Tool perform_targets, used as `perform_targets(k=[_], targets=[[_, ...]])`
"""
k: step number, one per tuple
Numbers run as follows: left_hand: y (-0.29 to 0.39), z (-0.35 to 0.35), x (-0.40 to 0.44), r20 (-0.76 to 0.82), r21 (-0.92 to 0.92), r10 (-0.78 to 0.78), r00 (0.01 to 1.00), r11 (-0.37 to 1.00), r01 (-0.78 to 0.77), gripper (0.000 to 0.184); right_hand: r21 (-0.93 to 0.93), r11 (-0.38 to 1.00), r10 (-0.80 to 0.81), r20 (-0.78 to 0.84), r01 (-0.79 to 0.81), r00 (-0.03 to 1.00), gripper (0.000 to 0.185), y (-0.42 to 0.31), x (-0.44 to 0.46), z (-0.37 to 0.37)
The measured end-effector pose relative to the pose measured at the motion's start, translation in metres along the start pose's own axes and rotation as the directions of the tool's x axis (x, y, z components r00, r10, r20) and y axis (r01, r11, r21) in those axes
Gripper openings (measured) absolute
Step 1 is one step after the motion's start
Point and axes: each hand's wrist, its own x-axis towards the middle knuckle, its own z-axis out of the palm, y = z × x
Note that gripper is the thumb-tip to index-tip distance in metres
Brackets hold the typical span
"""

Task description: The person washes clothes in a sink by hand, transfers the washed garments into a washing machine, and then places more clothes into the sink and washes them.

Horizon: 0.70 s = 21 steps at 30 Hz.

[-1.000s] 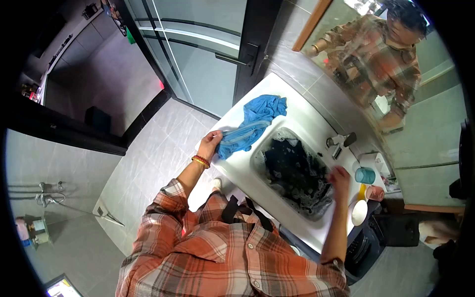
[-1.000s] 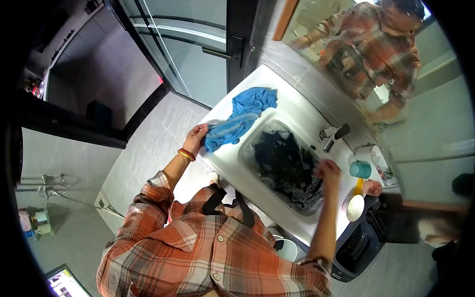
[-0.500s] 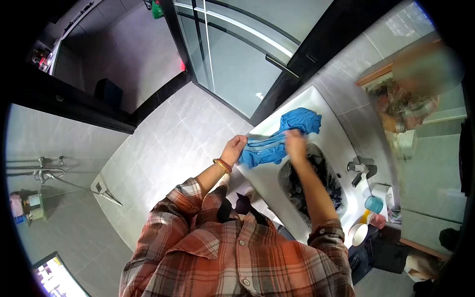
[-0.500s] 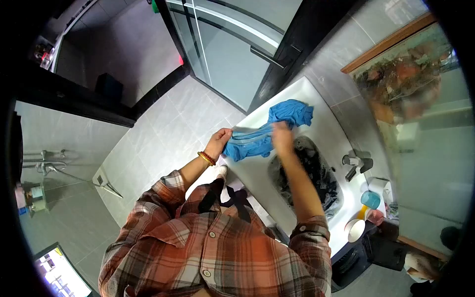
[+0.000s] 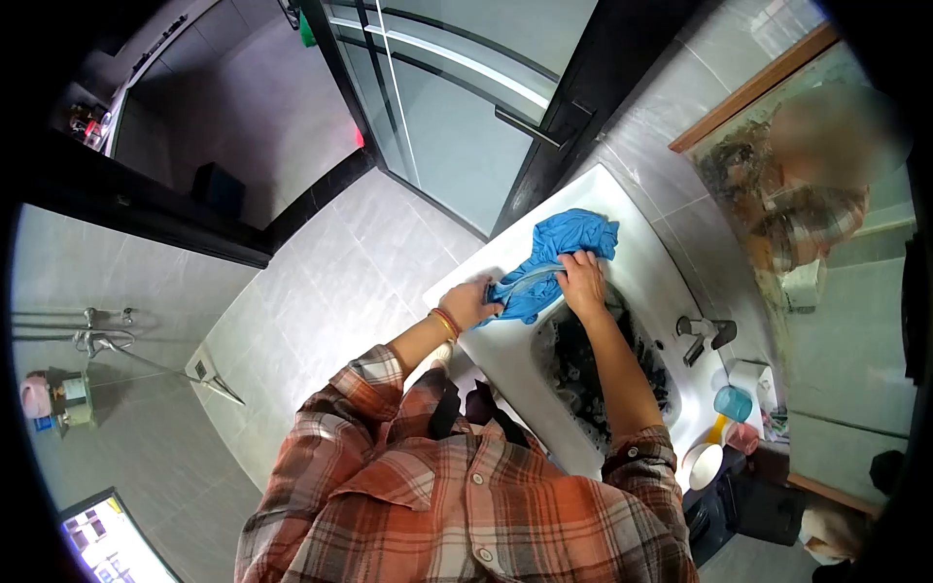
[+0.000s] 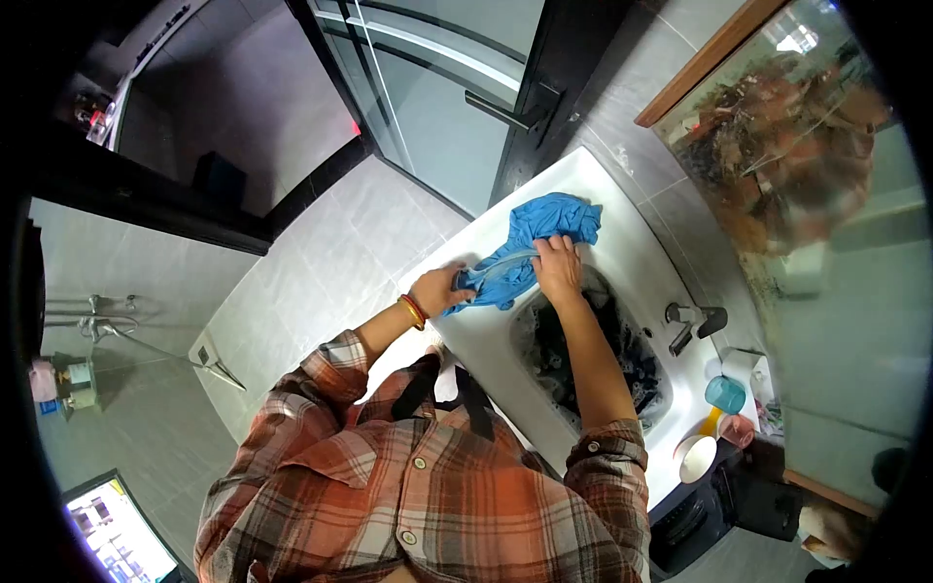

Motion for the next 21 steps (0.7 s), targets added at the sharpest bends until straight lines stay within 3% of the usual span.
perform_targets(k=[2,4,6,9,12,13,14,15,16,17,18,20,21], targets=[[0.016,-0.010,-0.002,0.090,0.152,-0.033,0.995,0.988,0.019,0.040,-0.021,1.000,-0.004,0.045,0.005,0.999,0.035,-0.004,0.001,-0.019],[0.018,-0.012,-0.003,0.115,0.259,-0.019,0.993,0.966,-0.012,0.033,0.148,0.989,-0.020,-0.050,0.027,0.999,0.032,0.009,-0.002,-0.010],[0.020,-0.021,-0.004,-0.097,0.193,0.038,0.995,0.981,-0.018,0.027,0.239,0.971,-0.002,-0.063,0.017,0.998,0.027,0.018,-0.008,-0.009],[0.035,-0.045,0.004,-0.203,-0.071,0.039,0.978,0.996,-0.055,0.019,0.199,0.979,0.034,0.073,-0.048,0.997,0.020,0.011,-0.017,-0.015],[0.040,-0.042,0.017,-0.324,-0.447,0.098,0.941,0.861,-0.244,0.015,0.216,0.976,-0.023,-0.079,0.039,0.997,0.026,0.025,-0.014,-0.006],[0.042,-0.047,0.016,-0.205,-0.629,0.051,0.978,0.759,-0.171,0.013,0.257,0.951,-0.096,-0.281,0.171,0.955,0.022,0.026,-0.012,-0.007],[0.044,-0.051,0.016,-0.173,-0.799,0.016,0.985,0.582,-0.150,0.015,0.613,0.781,0.067,-0.266,0.115,0.962,0.018,0.024,-0.010,-0.006],[0.047,-0.056,0.017,-0.137,-0.921,-0.009,0.990,0.369,-0.125,0.017,0.873,0.484,0.208,-0.186,0.064,0.960,0.016,0.019,-0.007,-0.006],[0.047,-0.058,0.019,-0.098,-0.987,-0.022,0.995,0.134,-0.094,0.019,0.994,0.107,0.304,-0.054,0.022,0.951,0.013,0.003,-0.002,-0.017],[0.045,-0.053,0.028,-0.091,-0.993,-0.108,0.990,0.082,-0.082,0.026,0.952,-0.279,0.320,0.213,-0.123,0.923,0.007,-0.011,-0.003,-0.032],[0.044,-0.040,0.043,-0.141,-0.987,-0.258,0.956,0.106,-0.117,0.026,0.904,-0.409,0.306,0.266,-0.126,0.914,0.014,-0.019,-0.002,-0.024],[0.041,-0.004,0.069,-0.298,-0.732,-0.216,0.930,0.677,-0.078,0.025,0.746,-0.657,0.322,0.409,-0.110,0.854,0.021,-0.040,0.006,-0.009],[0.066,0.008,0.067,-0.361,-0.499,-0.093,0.928,0.860,-0.107,0.026,0.730,-0.644,0.384,0.568,-0.229,0.728,0.033,-0.063,0.013,-0.036]])
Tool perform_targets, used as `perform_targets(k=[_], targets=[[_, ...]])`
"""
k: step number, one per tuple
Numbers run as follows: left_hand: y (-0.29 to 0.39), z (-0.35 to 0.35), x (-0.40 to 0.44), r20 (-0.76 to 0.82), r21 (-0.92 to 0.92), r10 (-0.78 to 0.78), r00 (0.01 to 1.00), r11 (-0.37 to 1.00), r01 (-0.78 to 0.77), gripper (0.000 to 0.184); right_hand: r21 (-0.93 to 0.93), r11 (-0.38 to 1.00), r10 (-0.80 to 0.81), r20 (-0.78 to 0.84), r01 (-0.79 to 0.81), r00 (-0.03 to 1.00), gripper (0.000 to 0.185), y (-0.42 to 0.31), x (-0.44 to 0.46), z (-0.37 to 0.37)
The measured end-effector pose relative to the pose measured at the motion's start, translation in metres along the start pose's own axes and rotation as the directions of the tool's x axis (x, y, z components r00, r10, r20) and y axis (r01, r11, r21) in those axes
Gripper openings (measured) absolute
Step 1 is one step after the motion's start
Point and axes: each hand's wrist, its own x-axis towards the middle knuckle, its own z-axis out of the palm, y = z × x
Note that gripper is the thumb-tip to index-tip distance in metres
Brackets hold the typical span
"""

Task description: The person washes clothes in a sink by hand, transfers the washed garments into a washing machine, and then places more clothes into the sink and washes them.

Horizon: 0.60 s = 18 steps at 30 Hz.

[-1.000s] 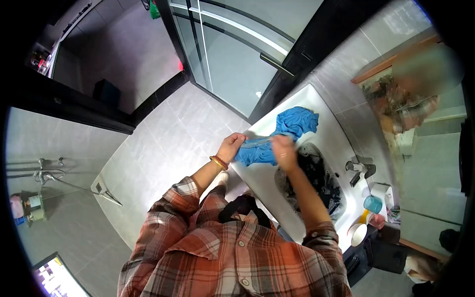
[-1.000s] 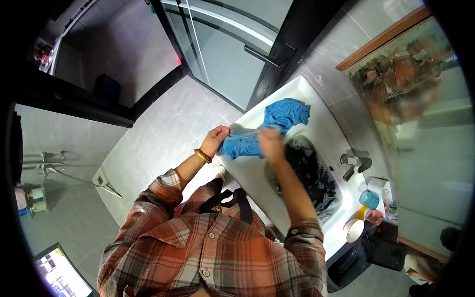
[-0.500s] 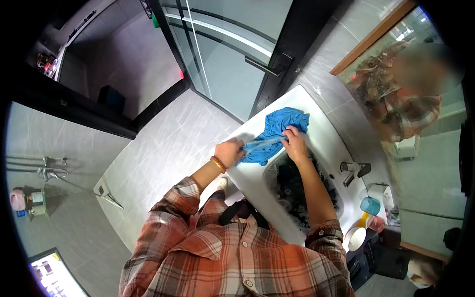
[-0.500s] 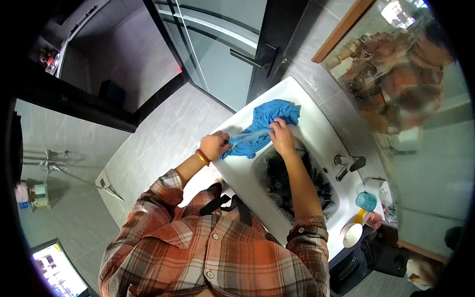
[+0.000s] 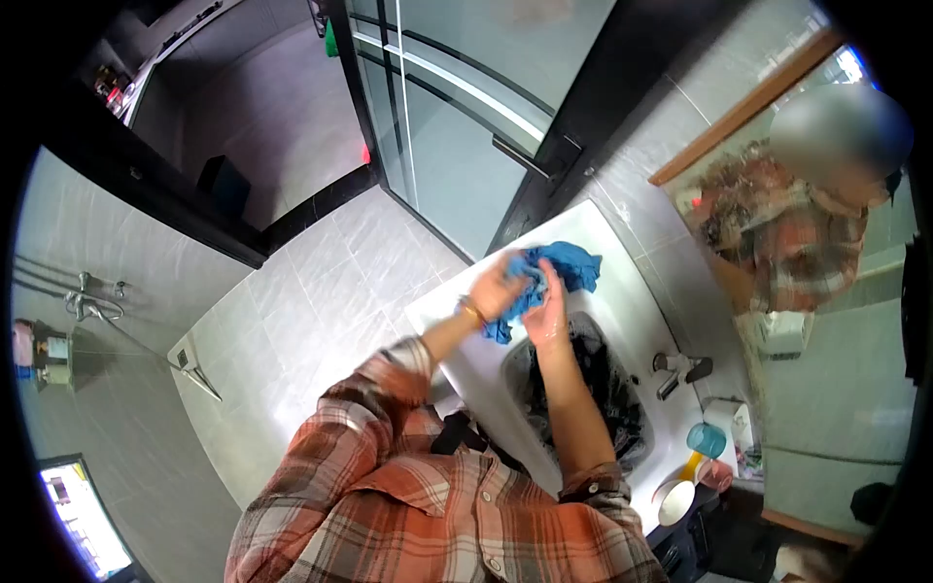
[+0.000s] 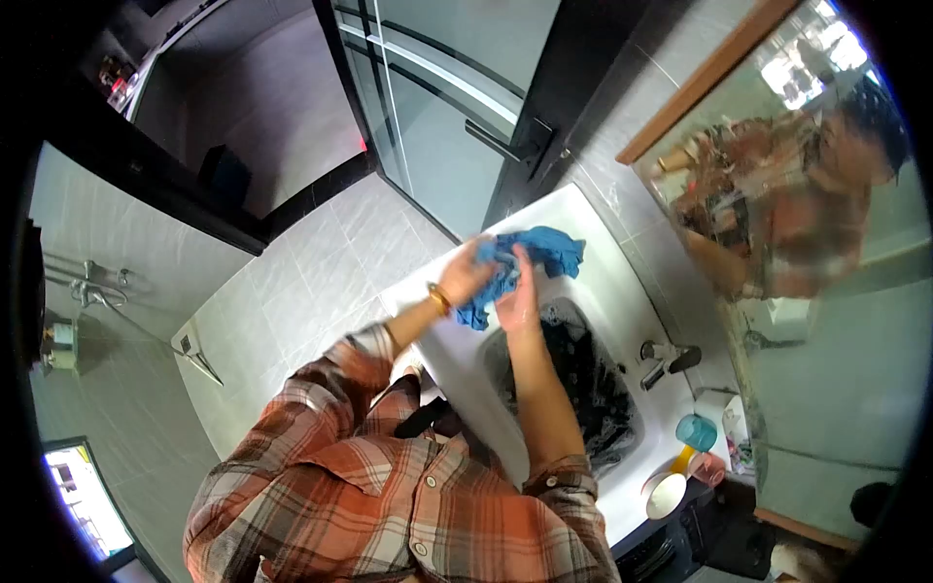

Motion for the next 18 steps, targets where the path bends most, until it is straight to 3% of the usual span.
perform_targets(k=[1,2,3,4,5,8,9,11,13,14,16,17,18], targets=[[0.022,0.017,-0.017,0.049,0.267,0.120,0.992,0.955,-0.128,0.028,0.035,0.999,-0.021,0.095,0.017,0.995,0.037,0.015,0.022,-0.022],[0.054,0.016,-0.032,0.186,0.336,0.146,0.972,0.920,-0.202,0.026,-0.022,0.973,-0.211,0.309,0.229,0.927,0.037,0.028,0.042,-0.055],[0.076,0.016,-0.043,0.324,0.388,0.153,0.934,0.879,-0.279,0.027,-0.029,0.959,-0.252,0.368,0.282,0.895,0.038,0.031,0.043,-0.069],[0.067,0.028,-0.042,0.112,0.354,0.199,0.973,0.907,-0.227,0.031,-0.029,0.942,-0.292,0.424,0.335,0.857,0.040,0.032,0.039,-0.075],[0.044,0.046,-0.034,-0.108,0.310,0.231,0.967,0.932,-0.188,0.036,-0.047,0.972,-0.206,0.311,0.231,0.928,0.042,0.037,0.041,-0.077],[-0.031,0.057,0.007,0.043,0.556,0.120,0.992,0.822,-0.124,0.028,-0.102,0.994,0.045,-0.043,-0.049,0.998,0.048,0.033,0.010,-0.025],[0.026,0.020,0.013,0.076,0.547,-0.068,0.995,0.837,0.015,0.032,-0.120,0.992,0.028,-0.035,-0.032,0.999,0.048,0.034,0.011,-0.023],[-0.003,0.053,0.004,-0.042,0.571,0.122,0.992,0.817,-0.076,0.037,-0.169,0.985,0.011,-0.050,-0.019,0.999,0.048,0.027,0.013,-0.020],[-0.045,0.112,-0.022,-0.167,0.622,0.265,0.950,0.776,-0.107,0.038,-0.026,0.949,-0.297,0.273,0.315,0.915,0.045,0.039,0.036,-0.067],[-0.039,0.100,-0.018,-0.145,0.610,0.194,0.970,0.789,-0.066,0.038,0.077,0.888,-0.444,0.406,0.454,0.799,0.043,0.045,0.045,-0.082],[0.001,0.054,-0.006,-0.095,0.572,0.028,0.995,0.819,0.032,0.040,-0.003,0.991,-0.133,0.164,0.135,0.977,0.042,0.048,0.033,-0.060],[0.009,0.037,0.007,-0.072,0.548,-0.043,0.997,0.833,0.075,0.040,-0.016,1.000,0.025,0.037,-0.025,0.999,0.042,0.046,0.027,-0.044],[0.002,0.024,0.021,-0.069,0.538,0.029,0.997,0.843,0.013,0.040,0.062,0.997,0.048,0.068,-0.052,0.997,0.040,0.050,0.022,-0.034]])
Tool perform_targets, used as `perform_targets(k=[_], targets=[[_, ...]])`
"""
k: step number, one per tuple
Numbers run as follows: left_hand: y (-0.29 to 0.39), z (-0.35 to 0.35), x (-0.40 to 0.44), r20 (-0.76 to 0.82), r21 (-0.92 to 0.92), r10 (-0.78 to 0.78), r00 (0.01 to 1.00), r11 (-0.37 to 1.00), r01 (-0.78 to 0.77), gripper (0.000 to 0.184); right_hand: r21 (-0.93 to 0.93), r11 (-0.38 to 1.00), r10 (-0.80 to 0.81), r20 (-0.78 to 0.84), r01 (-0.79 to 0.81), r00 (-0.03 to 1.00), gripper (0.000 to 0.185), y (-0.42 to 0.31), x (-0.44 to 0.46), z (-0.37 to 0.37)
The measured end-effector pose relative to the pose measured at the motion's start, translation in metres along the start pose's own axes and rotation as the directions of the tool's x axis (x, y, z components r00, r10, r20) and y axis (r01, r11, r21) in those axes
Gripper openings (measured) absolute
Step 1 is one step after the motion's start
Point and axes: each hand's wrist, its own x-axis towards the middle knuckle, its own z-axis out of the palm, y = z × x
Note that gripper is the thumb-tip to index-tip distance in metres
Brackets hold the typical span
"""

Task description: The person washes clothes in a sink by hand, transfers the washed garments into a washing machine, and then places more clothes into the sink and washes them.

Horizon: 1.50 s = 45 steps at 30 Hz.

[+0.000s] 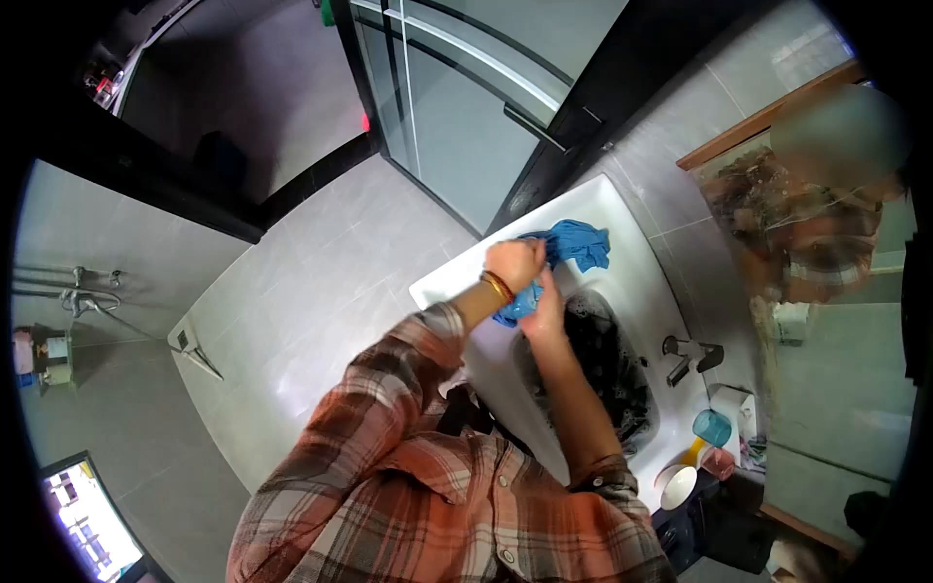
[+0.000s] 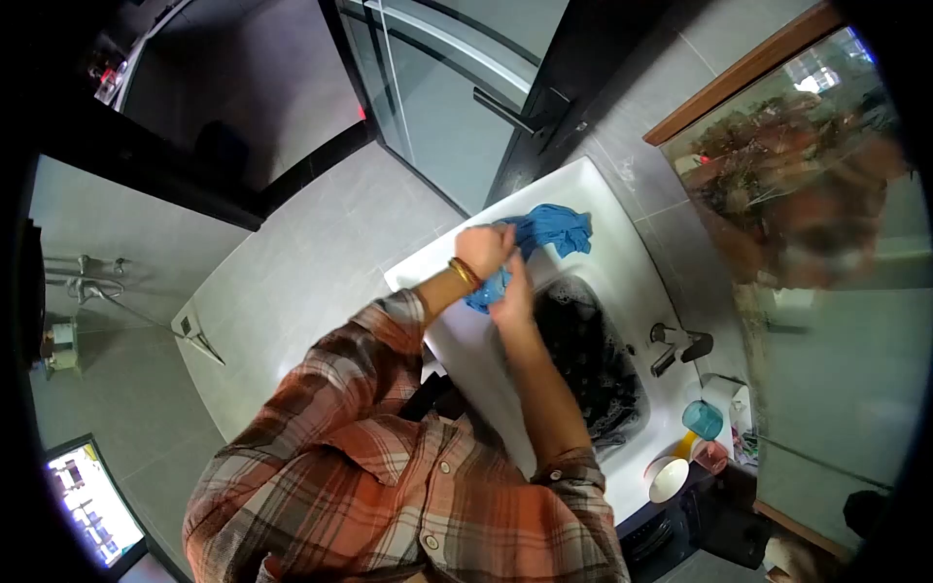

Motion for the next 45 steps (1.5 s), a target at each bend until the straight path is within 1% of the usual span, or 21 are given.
perform_targets(k=[3,5,6,8,9,10,11,12,15,17,21,23,24,26,27,28,31,33,35,42,45], targets=[[0.004,0.014,-0.013,0.010,0.062,0.075,0.997,0.995,-0.075,0.039,-0.014,0.993,-0.111,0.144,0.114,0.983,0.042,0.009,0.034,-0.036],[0.018,0.015,-0.031,-0.077,0.003,0.161,0.984,0.987,-0.161,0.038,0.215,0.840,-0.534,0.177,0.497,0.826,0.037,0.018,0.016,-0.018],[0.025,0.015,-0.040,-0.120,-0.020,0.203,0.972,0.978,-0.207,0.037,0.315,0.936,-0.302,0.493,0.157,0.816,0.039,0.015,0.036,-0.036],[0.005,0.002,-0.017,0.000,0.005,0.083,0.997,0.997,-0.083,0.035,0.134,0.988,0.017,0.385,-0.074,0.923,0.042,-0.006,0.018,-0.021],[-0.007,-0.003,-0.001,-0.098,-0.065,0.074,0.992,0.995,-0.080,0.036,-0.050,0.999,-0.003,-0.084,-0.002,0.996,0.041,-0.018,-0.017,0.030],[-0.013,-0.006,0.001,-0.108,-0.058,0.050,0.993,0.997,-0.056,0.031,-0.043,0.998,-0.040,-0.016,0.039,0.999,0.038,-0.012,-0.004,0.020],[-0.006,0.000,-0.010,-0.114,-0.019,0.133,0.985,0.991,-0.136,0.031,0.118,0.991,0.008,0.403,-0.060,0.915,0.040,-0.005,0.026,-0.009],[0.006,0.008,-0.030,-0.108,0.024,0.223,0.969,0.975,-0.222,0.031,0.230,0.950,-0.035,0.748,-0.210,0.663,0.041,0.002,0.064,-0.048],[0.003,0.016,-0.031,-0.095,0.057,0.236,0.967,0.971,-0.231,0.031,0.088,0.917,-0.399,0.219,0.389,0.890,0.042,0.004,0.015,-0.019],[-0.003,0.023,-0.024,-0.086,0.025,0.126,0.988,0.992,-0.125,0.031,-0.030,0.999,0.024,-0.073,-0.026,0.997,0.038,-0.015,0.003,-0.002],[-0.009,0.014,-0.023,-0.145,-0.022,0.267,0.953,0.962,-0.273,0.024,0.025,0.995,-0.090,-0.142,0.095,0.986,0.038,-0.006,0.003,0.003],[0.029,-0.014,-0.050,-0.159,-0.058,0.370,0.915,0.922,-0.383,0.023,0.076,0.862,-0.506,0.194,0.501,0.841,0.038,0.013,0.023,-0.038],[0.029,-0.008,-0.051,-0.174,-0.078,0.356,0.918,0.924,-0.374,0.022,0.326,0.945,-0.227,0.655,0.002,0.721,0.040,0.018,0.066,-0.069],[0.004,0.022,-0.027,-0.169,0.000,0.234,0.957,0.971,-0.237,0.028,0.198,0.941,0.098,0.614,-0.273,0.783,0.038,0.006,0.063,-0.063],[0.003,0.006,-0.009,-0.133,0.006,0.108,0.985,0.994,-0.108,0.026,-0.021,0.997,0.071,0.025,-0.070,0.997,0.036,-0.006,0.014,-0.008],[0.000,-0.009,-0.003,-0.109,-0.030,0.131,0.985,0.990,-0.135,0.028,-0.123,0.991,0.036,-0.088,-0.047,0.995,0.034,-0.009,0.004,0.007],[0.018,-0.014,-0.029,-0.136,0.006,0.321,0.937,0.946,-0.323,0.024,0.179,0.983,-0.121,0.527,0.030,0.841,0.034,0.002,0.033,-0.033],[0.015,-0.002,-0.036,-0.208,-0.122,0.250,0.946,0.953,-0.278,0.022,0.199,0.952,-0.288,0.341,0.231,0.895,0.027,0.009,0.064,-0.052],[-0.005,0.002,-0.022,-0.137,-0.129,0.011,0.990,0.991,-0.029,0.024,-0.328,0.931,-0.245,-0.243,0.158,0.939,0.023,-0.058,0.020,0.004],[-0.042,-0.064,-0.019,0.061,-0.178,0.013,0.998,0.984,-0.002,0.033,-0.578,0.591,-0.612,0.133,0.563,0.779,0.030,-0.151,0.009,0.034],[-0.071,-0.019,-0.028,0.099,-0.121,-0.076,0.992,0.989,0.088,0.037,-0.774,0.455,-0.611,0.088,0.440,0.787,0.039,-0.132,0.037,-0.012]])
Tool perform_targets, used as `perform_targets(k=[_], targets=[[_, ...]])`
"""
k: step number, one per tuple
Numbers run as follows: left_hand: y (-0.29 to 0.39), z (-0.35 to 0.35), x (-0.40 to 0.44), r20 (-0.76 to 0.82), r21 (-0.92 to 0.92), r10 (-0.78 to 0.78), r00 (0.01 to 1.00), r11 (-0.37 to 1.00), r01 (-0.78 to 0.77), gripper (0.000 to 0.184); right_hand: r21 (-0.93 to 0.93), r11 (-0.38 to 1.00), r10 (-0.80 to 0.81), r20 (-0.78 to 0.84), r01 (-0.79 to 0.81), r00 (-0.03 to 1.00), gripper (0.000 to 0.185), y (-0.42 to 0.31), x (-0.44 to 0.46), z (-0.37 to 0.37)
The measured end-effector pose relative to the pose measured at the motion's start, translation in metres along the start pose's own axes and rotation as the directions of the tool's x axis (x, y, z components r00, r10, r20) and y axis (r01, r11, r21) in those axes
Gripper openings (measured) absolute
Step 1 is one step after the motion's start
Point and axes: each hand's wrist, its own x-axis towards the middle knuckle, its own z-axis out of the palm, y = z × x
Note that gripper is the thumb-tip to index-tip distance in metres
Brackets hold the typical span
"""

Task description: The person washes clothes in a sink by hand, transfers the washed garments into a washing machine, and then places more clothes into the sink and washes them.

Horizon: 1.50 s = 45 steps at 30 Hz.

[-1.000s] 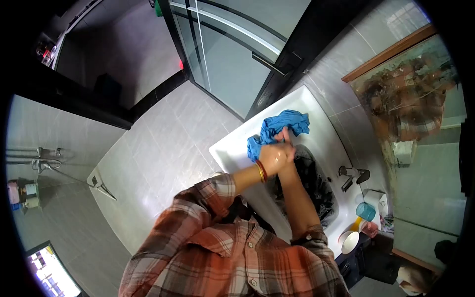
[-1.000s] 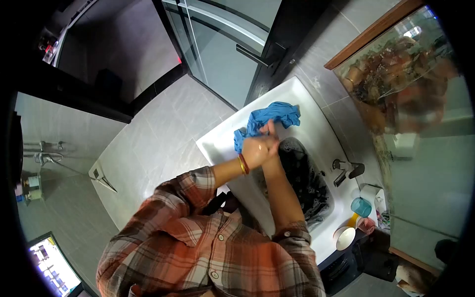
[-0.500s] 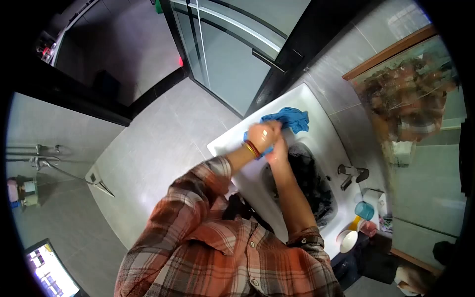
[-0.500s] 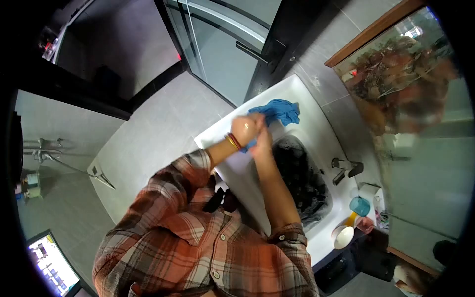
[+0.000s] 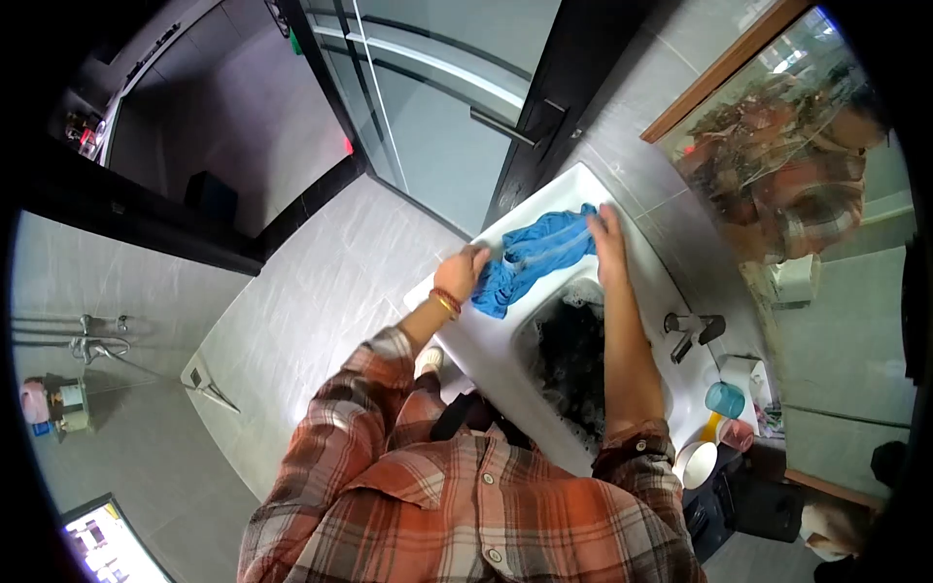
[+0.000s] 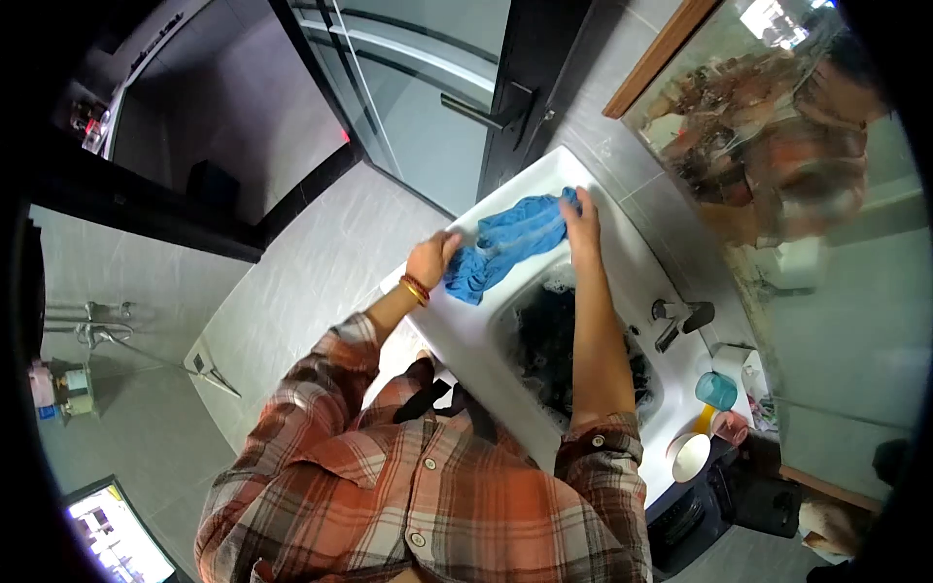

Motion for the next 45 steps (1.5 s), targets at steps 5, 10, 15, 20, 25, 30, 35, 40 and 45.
perform_targets(k=[5,10,15,20,25,30,35,40,45], targets=[[0.021,-0.006,-0.016,0.007,0.161,0.097,0.995,0.982,-0.097,0.051,0.062,0.995,0.074,0.025,-0.075,0.997,0.028,0.028,-0.044,-0.054],[0.029,0.013,0.000,0.108,0.305,0.137,0.985,0.938,-0.164,0.047,-0.111,0.980,0.160,-0.056,-0.165,0.986,0.019,0.038,-0.119,-0.153],[0.023,0.022,0.024,-0.205,-0.075,0.267,0.942,0.955,-0.287,0.023,-0.169,0.952,0.212,-0.243,-0.256,0.947,0.018,0.023,-0.205,-0.252],[-0.019,0.025,0.038,-0.023,-0.197,0.187,0.982,0.962,-0.188,0.034,-0.325,0.905,0.075,-0.511,-0.273,0.856,0.015,0.034,-0.278,-0.371],[0.026,0.021,-0.003,0.088,0.109,0.331,0.939,0.934,-0.340,0.059,-0.794,0.393,-0.104,-0.540,-0.464,0.835,0.016,0.064,-0.319,-0.456],[0.036,0.008,0.015,0.127,0.191,0.224,0.966,0.950,-0.246,0.029,-0.979,-0.076,0.066,0.185,0.189,0.981,0.025,0.144,-0.314,-0.510],[0.017,0.003,0.032,0.078,-0.250,-0.047,0.996,0.966,0.065,0.037,-0.908,0.259,0.132,-0.306,-0.330,0.943,0.022,0.160,-0.305,-0.508],[0.024,-0.001,0.020,0.199,-0.582,-0.134,0.971,0.781,0.227,0.032,-0.737,0.425,0.130,-0.524,-0.525,0.842,0.021,0.132,-0.313,-0.511],[0.065,-0.045,0.010,0.439,-0.718,0.044,0.897,0.617,0.321,0.025,-0.079,0.873,0.305,-0.682,-0.482,0.665,0.009,0.087,-0.319,-0.491]])
